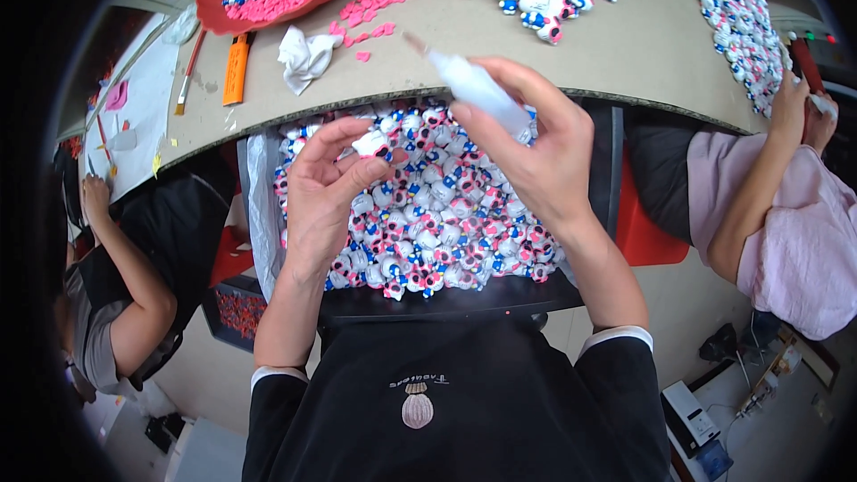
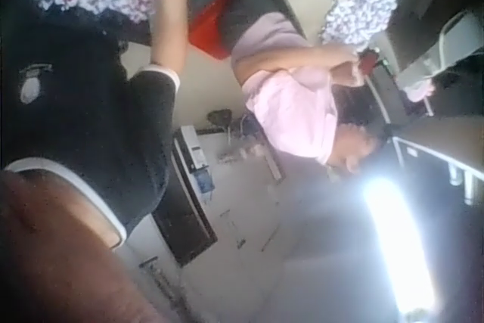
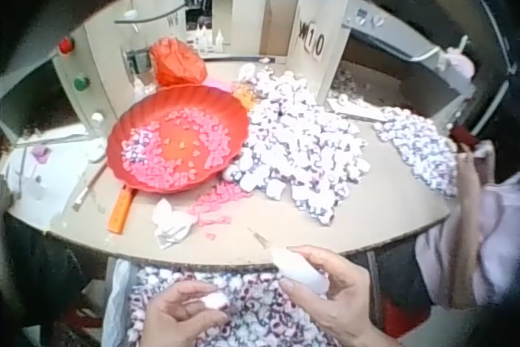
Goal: The person applies glue from a glue bottle to figurine parts, then attaches small decorative elements to them by hand.
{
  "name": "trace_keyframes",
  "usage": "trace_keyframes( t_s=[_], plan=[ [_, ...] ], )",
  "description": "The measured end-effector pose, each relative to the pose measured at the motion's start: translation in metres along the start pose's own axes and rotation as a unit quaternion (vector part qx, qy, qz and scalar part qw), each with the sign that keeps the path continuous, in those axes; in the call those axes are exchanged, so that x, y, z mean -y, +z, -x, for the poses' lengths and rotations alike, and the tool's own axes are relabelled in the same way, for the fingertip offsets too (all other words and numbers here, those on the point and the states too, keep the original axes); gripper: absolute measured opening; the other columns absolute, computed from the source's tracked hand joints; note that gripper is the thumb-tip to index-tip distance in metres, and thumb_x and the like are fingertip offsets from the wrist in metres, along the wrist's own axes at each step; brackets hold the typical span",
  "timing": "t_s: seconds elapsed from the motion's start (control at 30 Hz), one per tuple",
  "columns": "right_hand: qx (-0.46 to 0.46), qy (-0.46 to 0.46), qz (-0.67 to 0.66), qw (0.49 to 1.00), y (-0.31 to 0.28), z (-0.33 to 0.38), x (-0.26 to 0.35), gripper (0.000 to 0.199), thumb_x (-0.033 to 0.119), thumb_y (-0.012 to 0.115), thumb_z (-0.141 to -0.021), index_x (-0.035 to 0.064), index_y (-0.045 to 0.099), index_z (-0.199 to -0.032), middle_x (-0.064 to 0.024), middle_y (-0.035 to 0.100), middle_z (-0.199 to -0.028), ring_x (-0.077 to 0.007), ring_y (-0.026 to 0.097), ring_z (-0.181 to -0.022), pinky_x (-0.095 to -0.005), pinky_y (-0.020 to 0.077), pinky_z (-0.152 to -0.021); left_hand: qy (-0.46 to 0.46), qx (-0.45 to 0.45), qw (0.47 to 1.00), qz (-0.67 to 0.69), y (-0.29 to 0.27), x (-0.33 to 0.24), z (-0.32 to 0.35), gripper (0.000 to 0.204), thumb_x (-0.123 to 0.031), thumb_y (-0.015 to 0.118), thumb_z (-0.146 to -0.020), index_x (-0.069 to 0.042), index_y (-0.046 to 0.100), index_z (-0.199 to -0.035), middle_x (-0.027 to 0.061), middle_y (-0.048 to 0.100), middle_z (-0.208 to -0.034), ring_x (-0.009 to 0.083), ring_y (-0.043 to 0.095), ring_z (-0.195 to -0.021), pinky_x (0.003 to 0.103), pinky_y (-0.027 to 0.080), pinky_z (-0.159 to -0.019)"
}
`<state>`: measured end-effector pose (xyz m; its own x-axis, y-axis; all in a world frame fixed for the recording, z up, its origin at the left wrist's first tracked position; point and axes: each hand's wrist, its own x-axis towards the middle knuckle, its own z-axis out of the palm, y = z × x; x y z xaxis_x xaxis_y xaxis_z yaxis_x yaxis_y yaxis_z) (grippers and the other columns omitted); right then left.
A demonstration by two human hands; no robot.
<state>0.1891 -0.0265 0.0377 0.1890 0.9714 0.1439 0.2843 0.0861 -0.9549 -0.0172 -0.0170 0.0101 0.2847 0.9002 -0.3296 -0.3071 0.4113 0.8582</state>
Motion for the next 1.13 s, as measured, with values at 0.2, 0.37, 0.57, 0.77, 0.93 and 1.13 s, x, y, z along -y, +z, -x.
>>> trace_keyframes(
  t_s=[0.2,0.37,0.57,0.77,0.93,1.13],
  plan=[
    [-0.042,-0.114,0.128,0.984,0.014,-0.051,-0.025,0.032,0.009,0.069,-0.080,-0.0028,0.060,-0.108,-0.0024,0.064,-0.089,-0.0078,0.051,-0.078,-0.0225,0.0438,-0.075,0.016,0.014,1.000,-0.001,-0.001,-0.003,0.008,0.037,0.005,0.065,-0.080,0.002,0.056,-0.116,0.0112,0.066,-0.096,0.0148,0.065,-0.089,0.023,0.052,-0.077],
    [-0.126,-0.142,0.099,0.977,0.025,-0.053,-0.028,0.028,0.007,0.072,-0.076,-0.0005,0.062,-0.101,-0.0057,0.065,-0.087,-0.0129,0.059,-0.081,-0.0271,0.0465,-0.075,0.016,0.010,0.999,0.033,-0.004,-0.013,0.009,0.034,0.001,0.063,-0.084,0.002,0.055,-0.117,0.0122,0.066,-0.096,0.0170,0.065,-0.089,0.026,0.051,-0.081],
    [-0.028,-0.225,0.195,0.954,0.046,-0.025,0.000,0.014,0.002,0.067,-0.076,0.0020,0.062,-0.089,-0.0103,0.063,-0.088,-0.0235,0.062,-0.079,-0.0343,0.0485,-0.066,0.022,-0.002,0.999,0.027,-0.015,-0.014,0.009,0.033,0.001,0.063,-0.084,0.001,0.056,-0.116,0.0105,0.064,-0.098,0.0162,0.065,-0.088,0.026,0.052,-0.080],
    [0.030,-0.229,0.260,0.938,0.081,-0.055,-0.011,0.011,0.010,0.063,-0.079,0.0026,0.065,-0.087,-0.0112,0.059,-0.077,-0.0303,0.059,-0.073,-0.0398,0.0471,-0.065,0.022,-0.016,0.999,0.026,-0.019,-0.015,0.005,0.034,0.002,0.064,-0.083,0.001,0.056,-0.116,0.0060,0.060,-0.097,0.0131,0.064,-0.086,0.025,0.052,-0.080],
    [0.084,-0.146,0.163,0.972,0.067,-0.028,0.016,0.011,0.001,0.063,-0.081,0.0004,0.066,-0.092,-0.0102,0.065,-0.087,-0.0186,0.064,-0.073,-0.0255,0.0496,-0.063,0.046,-0.044,0.997,0.039,-0.020,-0.010,0.004,0.034,0.004,0.065,-0.081,0.001,0.056,-0.114,0.0053,0.057,-0.099,0.0104,0.062,-0.086,0.021,0.052,-0.077],
    [0.101,-0.193,0.199,0.956,0.057,-0.006,0.023,0.018,-0.003,0.065,-0.079,0.0021,0.067,-0.095,-0.0103,0.066,-0.087,-0.0189,0.065,-0.078,-0.0254,0.0510,-0.067,0.078,-0.027,0.997,0.005,-0.015,-0.009,0.005,0.033,0.007,0.064,-0.080,0.001,0.055,-0.111,0.0082,0.059,-0.101,0.0107,0.062,-0.087,0.018,0.051,-0.075]
  ],
)
